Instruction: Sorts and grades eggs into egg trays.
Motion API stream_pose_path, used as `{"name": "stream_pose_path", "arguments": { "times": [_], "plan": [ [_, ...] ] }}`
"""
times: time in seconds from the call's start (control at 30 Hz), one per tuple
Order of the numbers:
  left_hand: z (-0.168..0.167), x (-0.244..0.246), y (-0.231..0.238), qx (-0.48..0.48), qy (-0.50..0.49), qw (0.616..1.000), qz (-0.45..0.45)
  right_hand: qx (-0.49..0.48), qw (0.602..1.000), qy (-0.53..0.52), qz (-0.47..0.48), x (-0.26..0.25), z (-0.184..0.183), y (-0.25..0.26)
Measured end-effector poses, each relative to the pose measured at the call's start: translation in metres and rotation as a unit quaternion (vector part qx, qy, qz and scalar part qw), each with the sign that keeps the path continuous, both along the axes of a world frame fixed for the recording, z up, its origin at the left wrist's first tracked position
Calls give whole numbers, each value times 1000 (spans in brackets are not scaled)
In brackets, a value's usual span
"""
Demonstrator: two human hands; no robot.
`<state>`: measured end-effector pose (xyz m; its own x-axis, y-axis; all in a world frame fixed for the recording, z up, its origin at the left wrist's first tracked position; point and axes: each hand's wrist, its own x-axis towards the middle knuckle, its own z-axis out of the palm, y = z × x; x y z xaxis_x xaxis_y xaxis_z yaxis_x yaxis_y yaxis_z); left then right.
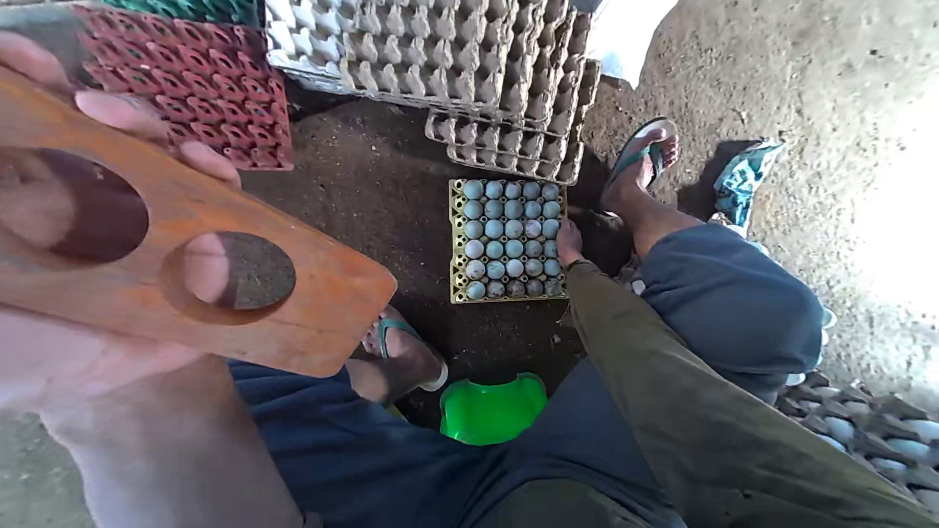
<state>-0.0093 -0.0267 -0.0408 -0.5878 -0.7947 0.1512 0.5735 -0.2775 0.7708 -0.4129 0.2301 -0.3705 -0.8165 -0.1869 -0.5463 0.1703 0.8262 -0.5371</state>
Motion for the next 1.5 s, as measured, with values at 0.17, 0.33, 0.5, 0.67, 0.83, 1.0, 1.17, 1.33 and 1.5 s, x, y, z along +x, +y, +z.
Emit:
{"name": "stream_pose_path", "arguments": {
  "times": [0.17, 0.33, 0.5, 0.67, 0.83, 1.0, 1.17, 1.33, 1.5],
  "plan": [
    [7, -18, 6, 49, 55, 997, -24, -19, 996, 19, 82, 10, -5, -28],
    [13, -28, 13, 18, 18, 999, 38, -41, 993, -46, 102, 50, 10, -52],
    [12, -25, 16, 41, 29, 996, 74, -55, 987, -100, 113, 91, -2, -67],
    [11, -24, 14, 12, 11, 998, 58, -55, 970, -128, 201, 81, -10, -69],
    [11, -25, 12, 73, 39, 992, 95, 16, 980, -60, 192, 95, 27, -45],
    [24, -27, 23, 84, -40, 979, 181, 98, 958, -93, 254, 136, 56, 7],
    [32, -25, 25, 89, -68, 971, 212, 112, 935, -76, 327, 144, 48, 17],
    [27, -30, 25, 108, -65, 965, 229, -32, 965, -214, 150, 119, 39, 38],
    [22, -31, 23, 91, -64, 973, 202, -129, 934, -329, -43, 110, 45, 7]
  ]
}}
